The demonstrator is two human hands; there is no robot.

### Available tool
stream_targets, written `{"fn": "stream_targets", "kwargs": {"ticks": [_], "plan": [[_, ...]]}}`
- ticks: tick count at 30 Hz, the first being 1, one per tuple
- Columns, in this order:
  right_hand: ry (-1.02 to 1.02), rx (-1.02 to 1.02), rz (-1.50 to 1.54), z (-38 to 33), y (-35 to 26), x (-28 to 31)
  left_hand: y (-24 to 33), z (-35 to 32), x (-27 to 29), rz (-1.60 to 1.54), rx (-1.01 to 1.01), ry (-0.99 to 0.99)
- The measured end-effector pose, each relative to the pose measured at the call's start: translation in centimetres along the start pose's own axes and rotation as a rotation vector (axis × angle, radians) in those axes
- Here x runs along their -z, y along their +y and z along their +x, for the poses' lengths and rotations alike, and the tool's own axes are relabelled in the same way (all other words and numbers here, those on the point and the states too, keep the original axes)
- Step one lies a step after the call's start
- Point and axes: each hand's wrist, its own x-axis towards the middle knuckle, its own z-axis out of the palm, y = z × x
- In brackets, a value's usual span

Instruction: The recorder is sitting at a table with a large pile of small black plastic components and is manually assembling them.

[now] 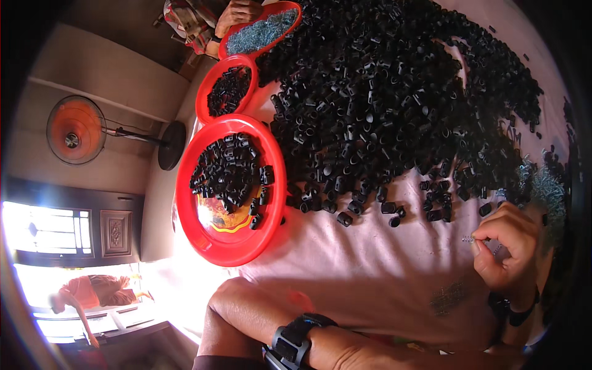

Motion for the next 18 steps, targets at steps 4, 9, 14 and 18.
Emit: {"fn": "stream_targets", "kwargs": {"ticks": [4,9,14,18], "plan": [[0.0,0.02,0.007,0.3,-1.2,1.3,1.8,-0.2,-0.4,0.168,0.249,-0.056],[-0.073,0.043,-0.015,0.9,-0.5,1.5,2.4,-5.7,0.5,0.932,-0.124,1.006],[-0.074,0.059,0.04,0.6,0.0,1.4,5.1,-7.9,4.9,1.694,0.126,1.086],[-0.068,0.087,0.041,0.8,-0.1,1.2,4.7,-7.9,6.0,2.212,0.137,0.918]]}}
